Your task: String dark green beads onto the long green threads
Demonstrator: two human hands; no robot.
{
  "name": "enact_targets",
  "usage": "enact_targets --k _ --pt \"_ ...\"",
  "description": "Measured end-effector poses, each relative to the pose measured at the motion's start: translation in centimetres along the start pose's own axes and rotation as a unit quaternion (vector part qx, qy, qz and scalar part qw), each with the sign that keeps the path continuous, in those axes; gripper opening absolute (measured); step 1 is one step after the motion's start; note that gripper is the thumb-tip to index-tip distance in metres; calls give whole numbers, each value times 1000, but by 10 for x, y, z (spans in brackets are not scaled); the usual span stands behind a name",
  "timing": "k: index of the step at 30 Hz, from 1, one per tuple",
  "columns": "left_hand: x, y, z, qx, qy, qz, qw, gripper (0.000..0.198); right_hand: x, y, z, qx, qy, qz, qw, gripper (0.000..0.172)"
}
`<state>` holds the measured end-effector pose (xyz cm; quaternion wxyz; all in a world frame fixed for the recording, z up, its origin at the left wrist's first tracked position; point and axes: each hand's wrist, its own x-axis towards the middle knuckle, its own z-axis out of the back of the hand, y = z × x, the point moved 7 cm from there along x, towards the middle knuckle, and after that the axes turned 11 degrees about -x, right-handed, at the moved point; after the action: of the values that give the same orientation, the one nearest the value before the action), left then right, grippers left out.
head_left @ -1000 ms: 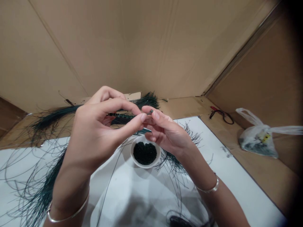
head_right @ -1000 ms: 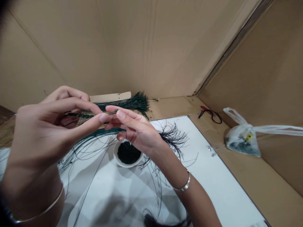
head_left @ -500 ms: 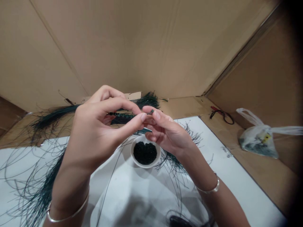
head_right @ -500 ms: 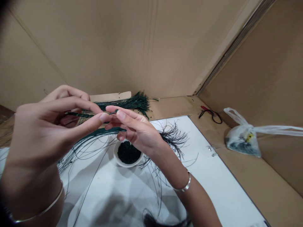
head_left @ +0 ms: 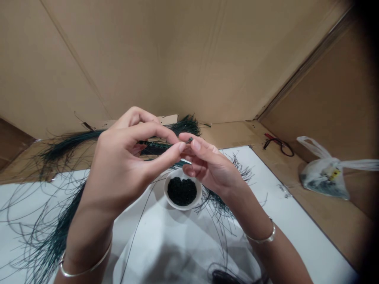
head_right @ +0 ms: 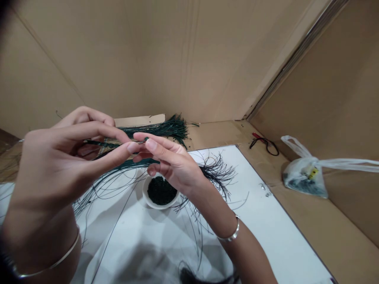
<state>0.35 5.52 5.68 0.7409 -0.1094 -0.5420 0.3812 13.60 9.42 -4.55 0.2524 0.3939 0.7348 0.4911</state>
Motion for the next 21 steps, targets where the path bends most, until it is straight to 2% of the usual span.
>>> enact_targets --k 4,11,16,21 --pt "0 1 -1 -5 5 7 1000 4 -1 6 3 -45 -19 7 999 26" --pt "-1 2 -1 -20 7 -2 1000 4 -4 17 1 -48 -8 49 998 13" --pt "-1 6 -3 -31 -7 16 999 9 -1 18 3 -59 -11 82 995 16" --pt "-2 5 -3 -43 -9 16 999 9 -1 19 2 -69 -8 86 994 16"
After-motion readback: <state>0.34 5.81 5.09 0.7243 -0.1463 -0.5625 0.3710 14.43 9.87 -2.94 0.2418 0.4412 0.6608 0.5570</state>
